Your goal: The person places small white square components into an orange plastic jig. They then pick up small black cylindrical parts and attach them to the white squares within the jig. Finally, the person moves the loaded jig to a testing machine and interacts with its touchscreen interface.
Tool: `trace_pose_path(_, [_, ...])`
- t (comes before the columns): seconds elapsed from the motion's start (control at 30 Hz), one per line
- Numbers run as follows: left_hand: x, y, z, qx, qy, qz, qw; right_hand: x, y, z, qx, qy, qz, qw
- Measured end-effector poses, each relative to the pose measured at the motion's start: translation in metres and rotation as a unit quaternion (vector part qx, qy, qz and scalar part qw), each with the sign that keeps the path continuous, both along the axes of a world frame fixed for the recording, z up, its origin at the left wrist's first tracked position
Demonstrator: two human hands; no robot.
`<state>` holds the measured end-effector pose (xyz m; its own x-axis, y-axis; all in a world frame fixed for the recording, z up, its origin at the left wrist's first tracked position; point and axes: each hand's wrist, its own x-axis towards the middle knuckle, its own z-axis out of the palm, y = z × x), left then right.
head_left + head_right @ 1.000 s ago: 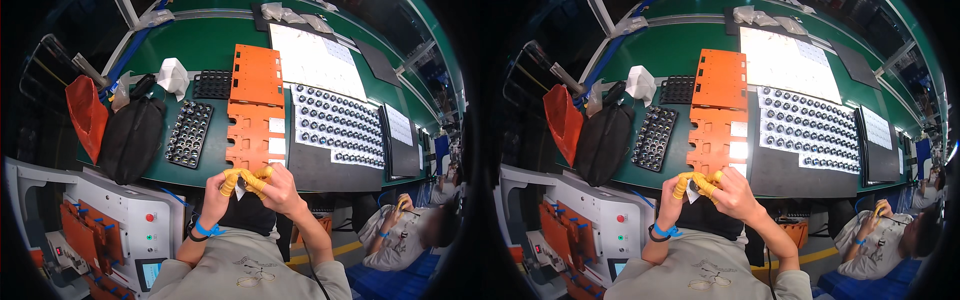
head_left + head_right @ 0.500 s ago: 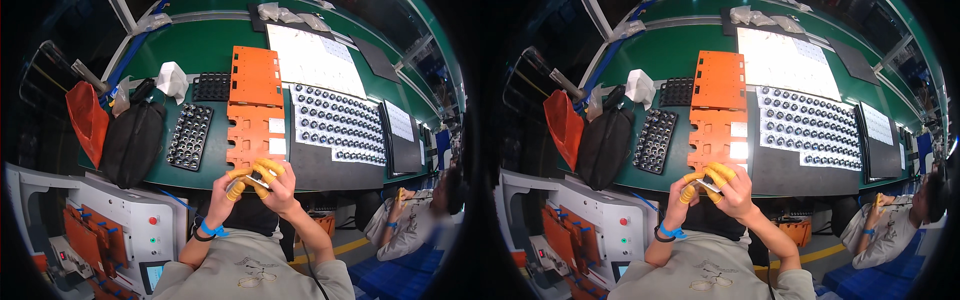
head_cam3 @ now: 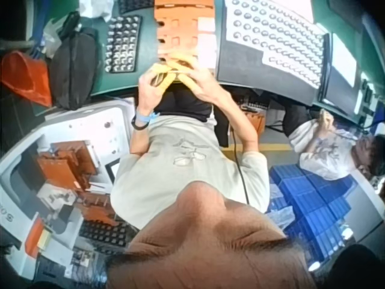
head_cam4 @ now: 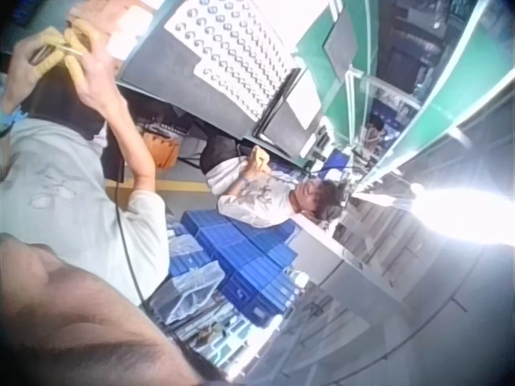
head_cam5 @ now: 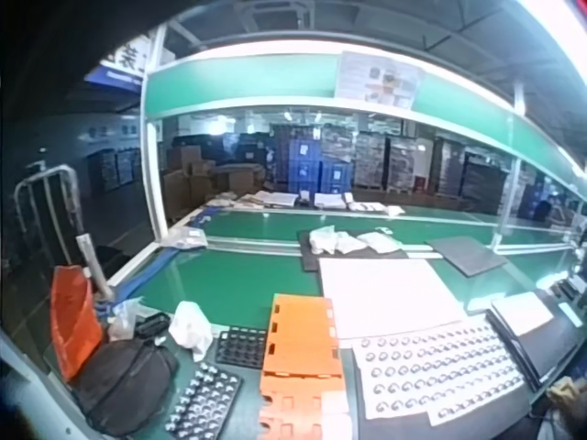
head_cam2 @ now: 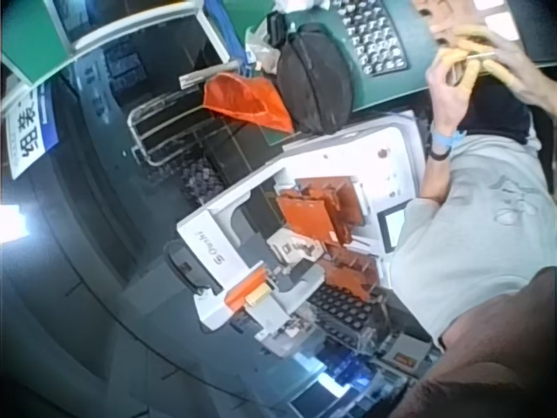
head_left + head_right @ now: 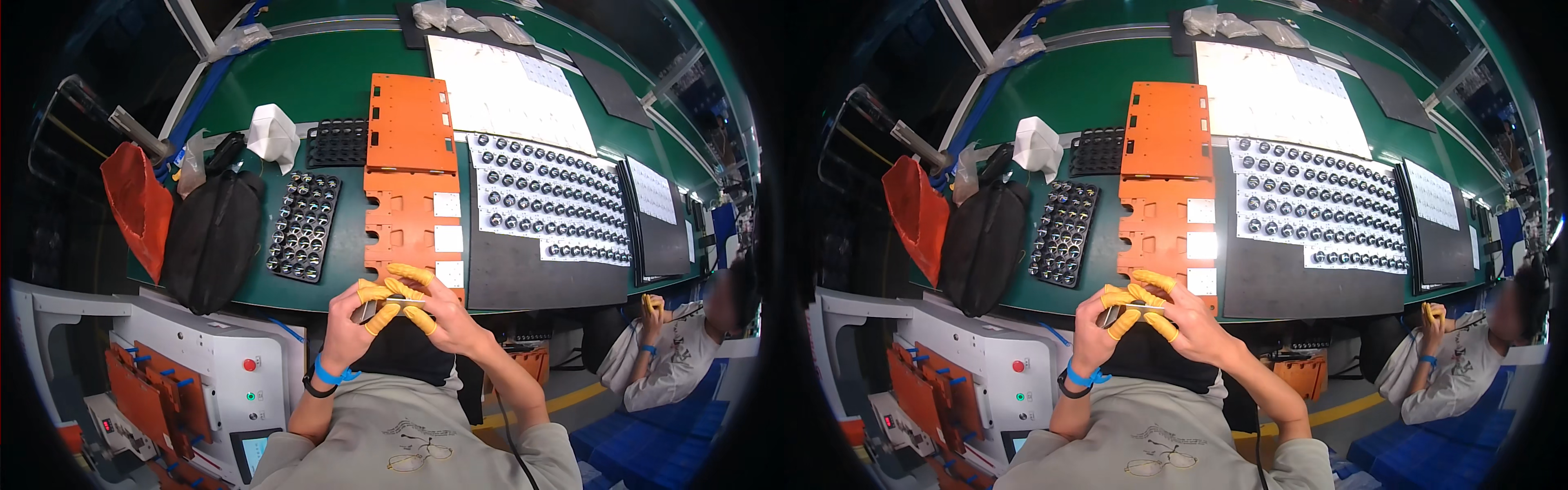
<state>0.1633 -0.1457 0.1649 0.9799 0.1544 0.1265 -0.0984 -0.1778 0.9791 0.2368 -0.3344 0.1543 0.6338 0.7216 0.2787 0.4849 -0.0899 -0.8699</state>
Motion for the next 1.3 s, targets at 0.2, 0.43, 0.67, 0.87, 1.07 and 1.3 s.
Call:
trace_pose_path(0.2, [0.008, 0.014, -0.004, 0.144, 0.050, 0.164, 0.975, -0.002, -0.005, 0.001, -0.037, -0.025, -0.083, 0.996])
trace_pose_path(0.43, [0.018, 0.031, -0.019, 0.246, 0.178, 0.146, 0.942, -0.006, -0.017, 0.002, -0.020, -0.014, -0.089, 0.996])
trace_pose_path(0.67, [0.033, 0.033, -0.027, 0.227, 0.239, 0.071, 0.941, -0.008, -0.020, 0.002, -0.022, -0.037, -0.093, 0.995])
trace_pose_path(0.87, [0.034, 0.033, -0.015, 0.244, 0.257, 0.056, 0.933, -0.007, 0.000, 0.007, -0.018, -0.048, -0.058, 0.997])
trace_pose_path(1.07, [0.028, 0.027, -0.015, 0.275, 0.247, 0.091, 0.925, 0.028, 0.061, 0.004, -0.023, -0.120, -0.063, 0.991])
trace_pose_path(1.3, [0.018, 0.014, -0.032, 0.270, 0.175, 0.164, 0.933, 0.079, 0.163, -0.025, -0.068, -0.203, -0.139, 0.967])
